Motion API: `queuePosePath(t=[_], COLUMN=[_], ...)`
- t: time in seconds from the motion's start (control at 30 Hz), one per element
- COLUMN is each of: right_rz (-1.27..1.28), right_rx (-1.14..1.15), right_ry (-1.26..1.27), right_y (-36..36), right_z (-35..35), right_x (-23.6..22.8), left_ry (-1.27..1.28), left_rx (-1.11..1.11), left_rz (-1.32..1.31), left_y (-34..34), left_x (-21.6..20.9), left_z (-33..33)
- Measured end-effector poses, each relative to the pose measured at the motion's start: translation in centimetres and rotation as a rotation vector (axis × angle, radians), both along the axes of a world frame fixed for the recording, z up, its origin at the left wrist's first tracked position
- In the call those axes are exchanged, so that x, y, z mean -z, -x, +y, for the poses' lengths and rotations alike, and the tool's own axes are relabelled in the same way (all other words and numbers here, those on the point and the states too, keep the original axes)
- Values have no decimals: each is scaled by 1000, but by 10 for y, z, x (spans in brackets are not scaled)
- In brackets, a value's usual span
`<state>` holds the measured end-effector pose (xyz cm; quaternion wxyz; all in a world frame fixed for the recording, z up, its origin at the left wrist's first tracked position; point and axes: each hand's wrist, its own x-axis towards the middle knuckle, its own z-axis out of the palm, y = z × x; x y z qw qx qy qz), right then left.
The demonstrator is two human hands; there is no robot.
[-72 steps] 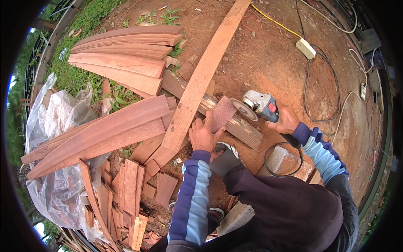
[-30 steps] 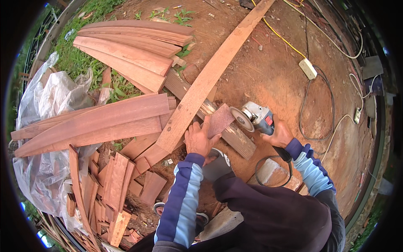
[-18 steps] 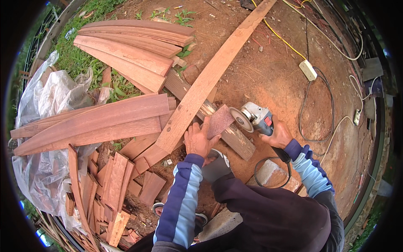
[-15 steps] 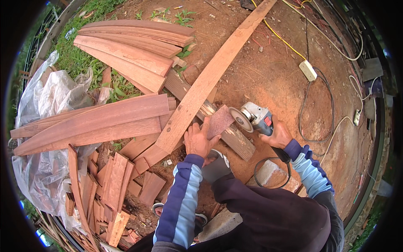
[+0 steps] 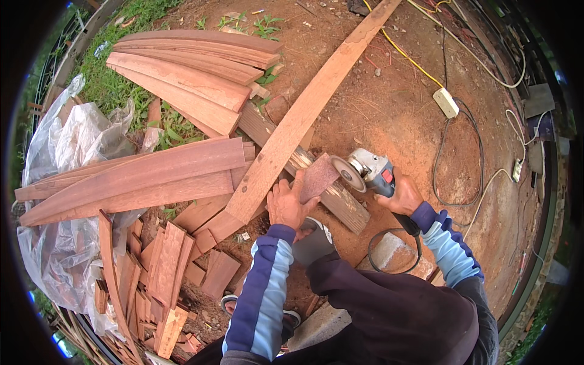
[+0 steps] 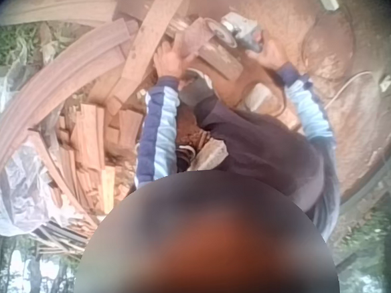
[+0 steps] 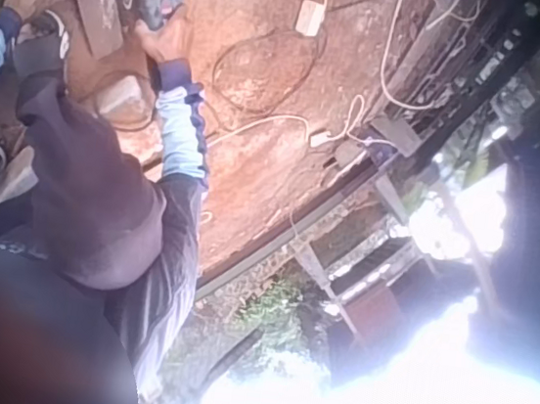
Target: The person uses an angle grinder with a sanding disc to smooth the edges and surfaces of small wooden planks. They hold each plank with one hand and move the grinder along the wood, then place the finished pieces aside and pick up new ones from a nearby pile.
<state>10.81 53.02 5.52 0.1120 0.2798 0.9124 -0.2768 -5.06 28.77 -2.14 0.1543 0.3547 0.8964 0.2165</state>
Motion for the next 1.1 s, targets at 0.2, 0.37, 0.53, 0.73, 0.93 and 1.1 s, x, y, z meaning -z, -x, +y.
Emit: queuePosePath(t=[0.2, 0.37, 0.53, 0.73, 0.93, 1.1], right_rz=[-16, -3, 0, 19, 18, 57], right_rx=[-1, 7, 7, 19, 48, 33], right_ry=[3, 19, 15, 24, 27, 22], right_y=[-1, 0, 2, 2, 4, 0], right_z=[0, -1, -1, 0, -2, -1], right_x=[0, -1, 0, 3, 0, 5], left_ry=[16, 16, 16, 27, 21, -7], left_rx=[-2, 2, 6, 5, 1, -6], left_rz=[-10, -4, -1, -7, -3, 6], left_y=[0, 0, 0, 0, 0, -1], left_x=[-3, -1, 0, -1, 0, 1], left_z=[1, 0, 0, 1, 0, 0])
